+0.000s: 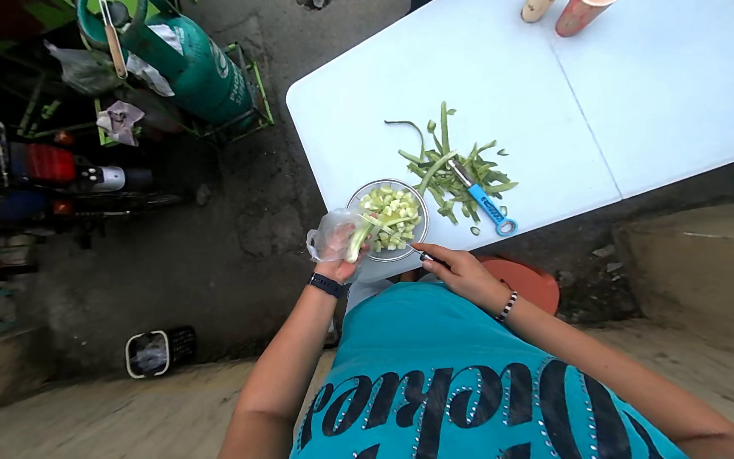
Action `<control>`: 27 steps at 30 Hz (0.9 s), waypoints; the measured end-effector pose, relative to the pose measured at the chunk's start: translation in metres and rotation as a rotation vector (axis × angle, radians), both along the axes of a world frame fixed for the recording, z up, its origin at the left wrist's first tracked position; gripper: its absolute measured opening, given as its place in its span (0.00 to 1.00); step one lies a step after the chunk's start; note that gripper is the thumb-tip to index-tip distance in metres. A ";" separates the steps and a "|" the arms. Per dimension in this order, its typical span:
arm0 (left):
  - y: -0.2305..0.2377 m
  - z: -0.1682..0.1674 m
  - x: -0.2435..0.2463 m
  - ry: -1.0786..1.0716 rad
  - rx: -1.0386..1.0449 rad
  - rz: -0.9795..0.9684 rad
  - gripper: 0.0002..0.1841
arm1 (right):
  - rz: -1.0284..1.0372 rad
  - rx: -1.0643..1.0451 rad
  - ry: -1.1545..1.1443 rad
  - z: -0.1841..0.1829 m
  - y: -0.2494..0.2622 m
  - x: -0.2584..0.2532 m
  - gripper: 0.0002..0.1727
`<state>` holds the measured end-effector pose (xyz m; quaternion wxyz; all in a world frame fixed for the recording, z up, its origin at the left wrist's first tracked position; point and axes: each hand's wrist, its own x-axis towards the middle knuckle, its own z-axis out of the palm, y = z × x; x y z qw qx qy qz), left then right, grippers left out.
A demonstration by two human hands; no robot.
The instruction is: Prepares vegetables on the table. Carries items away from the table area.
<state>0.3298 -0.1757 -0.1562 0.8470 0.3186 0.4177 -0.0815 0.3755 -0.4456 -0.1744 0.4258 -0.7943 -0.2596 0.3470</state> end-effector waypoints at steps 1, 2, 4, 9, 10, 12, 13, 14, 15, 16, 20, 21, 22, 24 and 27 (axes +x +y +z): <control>0.000 0.000 0.000 -0.004 0.000 -0.007 0.13 | 0.006 -0.009 0.003 0.000 0.000 0.000 0.25; 0.000 0.000 0.000 -0.006 0.003 -0.009 0.13 | 0.008 -0.014 0.005 0.000 0.001 0.001 0.25; -0.001 0.000 0.000 -0.003 0.003 -0.005 0.13 | 0.013 -0.030 0.009 -0.001 0.003 0.001 0.25; -0.002 -0.001 0.002 0.036 0.029 0.000 0.11 | 0.027 -0.034 -0.004 -0.005 0.006 0.003 0.24; -0.002 -0.002 0.002 0.035 0.031 -0.002 0.12 | 0.032 -0.036 -0.002 -0.006 0.007 0.004 0.24; -0.001 -0.003 0.002 0.035 0.032 -0.007 0.12 | 0.038 -0.045 0.005 -0.006 0.008 0.004 0.24; -0.001 -0.004 0.002 0.038 0.031 -0.011 0.12 | 0.038 -0.051 0.009 -0.006 0.009 0.004 0.24; -0.001 -0.004 0.001 0.043 0.026 -0.012 0.12 | 0.039 -0.059 0.015 -0.007 0.010 0.004 0.24; -0.003 -0.004 0.001 0.055 0.022 -0.014 0.12 | 0.038 -0.064 0.026 -0.008 0.011 0.005 0.24; -0.005 -0.004 0.001 0.066 0.021 -0.010 0.12 | 0.037 -0.066 0.034 -0.009 0.011 0.005 0.24; -0.006 -0.005 0.003 0.072 -0.001 0.001 0.13 | 0.013 -0.059 0.076 -0.012 0.012 0.005 0.24; -0.005 -0.005 0.003 0.056 -0.017 0.002 0.14 | 0.003 -0.061 0.085 -0.013 0.012 0.005 0.24; -0.005 -0.004 0.003 0.042 -0.035 0.018 0.13 | -0.007 -0.065 0.092 -0.013 0.012 0.005 0.24; -0.002 -0.002 0.002 -0.003 -0.085 0.071 0.11 | -0.027 -0.058 0.091 -0.012 0.011 0.006 0.24; -0.001 -0.002 0.000 -0.037 -0.059 0.117 0.08 | -0.029 -0.021 0.077 -0.005 0.008 0.005 0.25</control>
